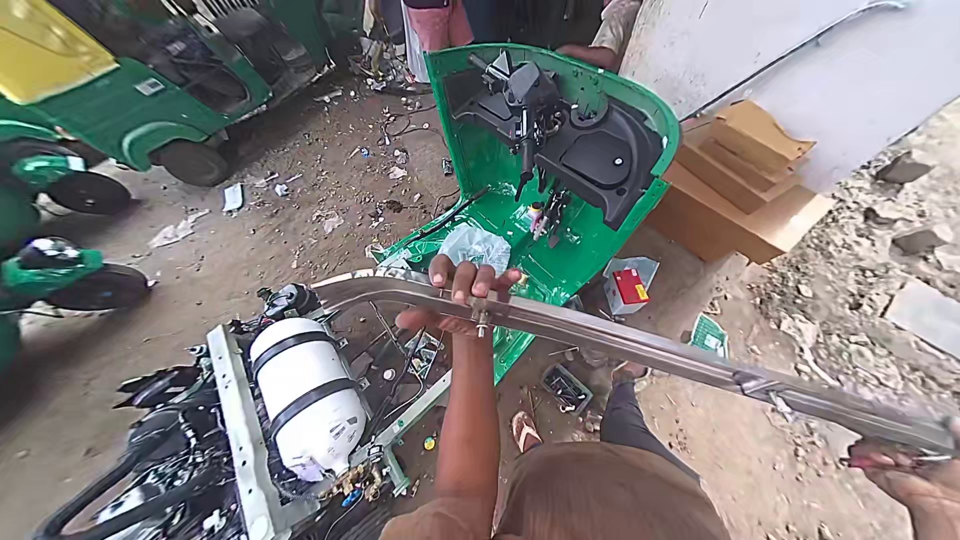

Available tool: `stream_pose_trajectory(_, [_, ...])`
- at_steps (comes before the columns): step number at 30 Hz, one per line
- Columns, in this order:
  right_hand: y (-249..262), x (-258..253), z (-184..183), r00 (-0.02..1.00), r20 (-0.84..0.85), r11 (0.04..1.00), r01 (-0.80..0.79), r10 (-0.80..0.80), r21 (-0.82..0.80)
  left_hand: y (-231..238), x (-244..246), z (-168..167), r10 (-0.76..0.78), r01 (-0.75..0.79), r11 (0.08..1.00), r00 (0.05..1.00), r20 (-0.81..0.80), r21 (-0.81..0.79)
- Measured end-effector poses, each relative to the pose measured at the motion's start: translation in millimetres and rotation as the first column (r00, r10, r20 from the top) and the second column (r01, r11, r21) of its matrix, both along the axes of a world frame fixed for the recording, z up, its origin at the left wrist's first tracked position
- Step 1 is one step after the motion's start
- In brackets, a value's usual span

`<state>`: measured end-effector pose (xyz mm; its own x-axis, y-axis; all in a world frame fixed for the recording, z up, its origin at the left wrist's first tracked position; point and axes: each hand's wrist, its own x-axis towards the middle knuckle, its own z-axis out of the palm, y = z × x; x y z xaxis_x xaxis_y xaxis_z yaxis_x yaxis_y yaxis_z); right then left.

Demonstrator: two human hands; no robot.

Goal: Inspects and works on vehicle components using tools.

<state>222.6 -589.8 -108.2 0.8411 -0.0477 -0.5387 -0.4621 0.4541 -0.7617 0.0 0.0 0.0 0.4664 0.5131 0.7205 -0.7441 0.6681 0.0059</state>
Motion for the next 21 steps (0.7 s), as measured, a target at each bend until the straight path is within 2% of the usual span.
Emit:
stream_pose_trajectory(1, [11.2, -5.5, -18.0, 0.997, -0.079, 1.000, -0.008, 0.008, 0.001, -2.5, 1.1, 13.7, -0.006, 0.006, 1.000, 1.000, -0.015, -0.017])
stream_pose_trajectory(4, [36.2, 12.0, -48.0, 0.981, -0.181, 0.997, 0.070, -0.072, -0.017, -20.2, 19.3, 51.6, -0.025, 0.026, 0.999, 0.998, -0.062, 0.024])
stream_pose_trajectory(6, [47.2, 18.4, -80.0, 0.966, -0.252, 0.998, 0.057, -0.052, 0.013, -31.2, 15.0, 73.5, 0.022, -0.010, 0.995, 0.993, -0.114, 0.099])
stream_pose_trajectory(10, [73.3, 21.6, -116.6, 0.940, -0.340, 0.999, -0.024, 0.037, 0.043, -55.5, 17.0, 117.4, 0.086, -0.056, 0.983, 0.982, -0.168, 0.175])
stream_pose_trajectory(15, [90.4, 19.4, -121.2, 0.928, -0.360, 0.982, -0.150, 0.098, -0.118, -82.8, 26.4, 157.3, 0.126, -0.078, 0.972, 0.968, -0.216, 0.220])
stream_pose_trajectory(18, [84.9, -4.1, -121.5, 0.955, -0.293, 0.938, -0.147, 0.051, -0.313, -98.9, 31.4, 168.0, 0.160, -0.094, 0.965, 0.951, -0.263, 0.247])
stream_pose_trajectory(21, [78.2, -29.8, -121.5, 0.958, -0.283, 0.893, -0.154, 0.031, -0.423, -107.9, 30.8, 176.9, 0.243, -0.139, 0.936, 0.920, -0.307, 0.325])
